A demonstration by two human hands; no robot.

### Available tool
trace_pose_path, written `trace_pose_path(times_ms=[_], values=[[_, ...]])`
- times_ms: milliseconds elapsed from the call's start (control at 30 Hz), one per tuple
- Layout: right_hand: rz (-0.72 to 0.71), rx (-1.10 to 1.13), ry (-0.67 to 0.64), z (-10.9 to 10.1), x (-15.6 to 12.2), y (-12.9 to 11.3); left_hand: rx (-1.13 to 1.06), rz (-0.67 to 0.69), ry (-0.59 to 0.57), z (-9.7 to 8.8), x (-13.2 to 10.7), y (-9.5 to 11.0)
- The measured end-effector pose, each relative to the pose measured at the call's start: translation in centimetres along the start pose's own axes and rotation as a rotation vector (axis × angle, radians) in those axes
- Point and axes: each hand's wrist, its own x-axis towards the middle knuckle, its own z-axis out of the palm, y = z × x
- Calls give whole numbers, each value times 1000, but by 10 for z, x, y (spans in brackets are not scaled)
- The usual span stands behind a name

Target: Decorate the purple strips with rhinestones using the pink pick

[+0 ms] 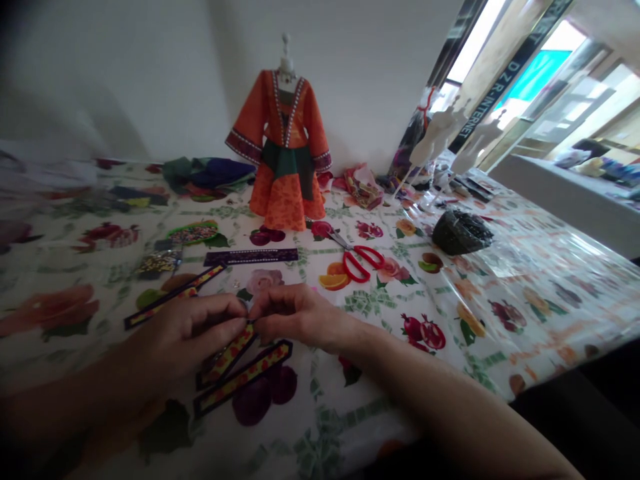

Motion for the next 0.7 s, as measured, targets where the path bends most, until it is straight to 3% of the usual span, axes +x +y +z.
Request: trace_pose_path(times_ms=[467,700], values=[[-5,-32,-16,-1,0,0,-21,-46,-43,-4,2,2],[-56,2,49,-5,4,6,-168,-49,-110,-1,4,1]])
